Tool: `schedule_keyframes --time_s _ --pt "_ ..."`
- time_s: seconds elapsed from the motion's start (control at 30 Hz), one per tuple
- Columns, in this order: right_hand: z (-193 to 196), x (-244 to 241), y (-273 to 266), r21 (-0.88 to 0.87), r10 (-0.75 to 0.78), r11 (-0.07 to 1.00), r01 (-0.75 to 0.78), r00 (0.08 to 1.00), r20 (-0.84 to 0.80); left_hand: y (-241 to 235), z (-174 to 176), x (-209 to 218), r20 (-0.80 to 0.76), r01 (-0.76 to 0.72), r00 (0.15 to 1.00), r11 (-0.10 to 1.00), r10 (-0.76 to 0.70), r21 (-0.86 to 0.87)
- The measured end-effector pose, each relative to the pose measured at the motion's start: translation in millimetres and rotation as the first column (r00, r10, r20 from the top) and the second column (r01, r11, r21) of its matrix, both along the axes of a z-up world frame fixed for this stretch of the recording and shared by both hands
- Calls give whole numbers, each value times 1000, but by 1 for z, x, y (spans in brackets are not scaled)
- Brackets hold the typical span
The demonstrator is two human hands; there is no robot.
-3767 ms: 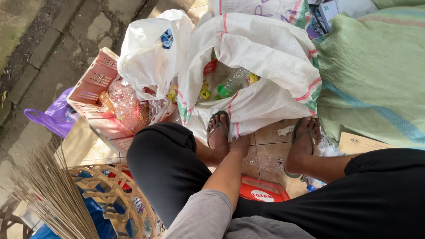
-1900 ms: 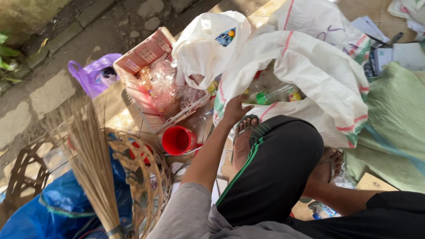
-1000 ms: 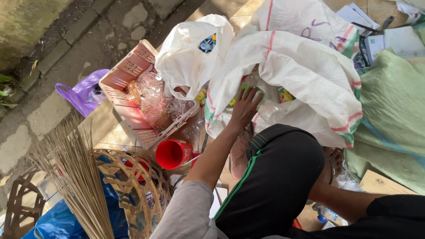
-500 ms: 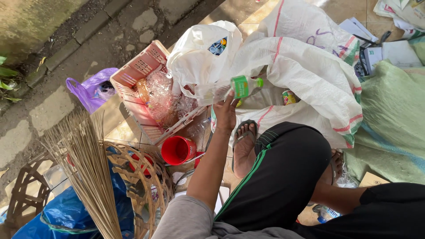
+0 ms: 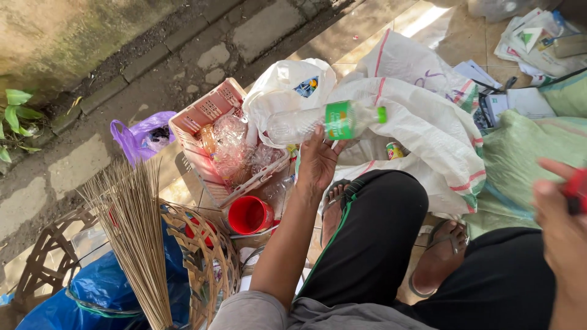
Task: Sorting plastic bottles and removing labels using a utility knife for recycling
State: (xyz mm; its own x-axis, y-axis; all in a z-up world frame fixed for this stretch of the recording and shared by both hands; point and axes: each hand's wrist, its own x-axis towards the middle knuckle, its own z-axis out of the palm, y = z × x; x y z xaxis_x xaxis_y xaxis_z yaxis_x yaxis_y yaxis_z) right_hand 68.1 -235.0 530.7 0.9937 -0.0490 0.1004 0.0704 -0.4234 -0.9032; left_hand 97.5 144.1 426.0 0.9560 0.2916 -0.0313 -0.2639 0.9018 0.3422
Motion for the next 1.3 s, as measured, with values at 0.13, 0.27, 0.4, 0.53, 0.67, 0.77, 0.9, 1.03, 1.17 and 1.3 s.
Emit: schedule_keyframes --time_s 0.13,0.27,0.4,0.53,0.67,0.77,0.9,1.03,1.17,1.3 --pt "65 23 88 -112 183 979 -173 979 90 -26 46 -17 53 45 997 988 -53 148" --pt "64 34 142 184 240 958 -218 965 -109 -39 49 -28 91 32 995 991 -44 130" --pt "47 34 160 31 348 936 -350 936 56 -32 41 -45 30 -4 1000 999 2 50" --pt "42 24 183 85 457 887 -453 889 -28 -20 16 -67 70 -42 996 991 51 -125" --pt "26 17 217 -50 588 809 -586 807 48 13 -4 -103 99 -84 990 987 98 -137" --pt "16 12 250 -59 724 689 -723 682 105 37 -19 -135 17 -183 982 973 187 -138" --pt "15 -4 293 -302 842 540 -786 501 201 52 -23 -174 -152 -276 956 946 252 -167" --pt "-2 -17 314 -152 841 535 -831 505 197 60 -20 -199 -270 -391 900 907 342 -156" --pt "-23 -26 330 -103 839 543 -833 533 112 67 -31 -216 -273 -426 885 891 376 -154" --pt "-25 -35 339 -144 877 480 -866 471 90 69 -52 -233 -358 -448 858 878 369 -169"
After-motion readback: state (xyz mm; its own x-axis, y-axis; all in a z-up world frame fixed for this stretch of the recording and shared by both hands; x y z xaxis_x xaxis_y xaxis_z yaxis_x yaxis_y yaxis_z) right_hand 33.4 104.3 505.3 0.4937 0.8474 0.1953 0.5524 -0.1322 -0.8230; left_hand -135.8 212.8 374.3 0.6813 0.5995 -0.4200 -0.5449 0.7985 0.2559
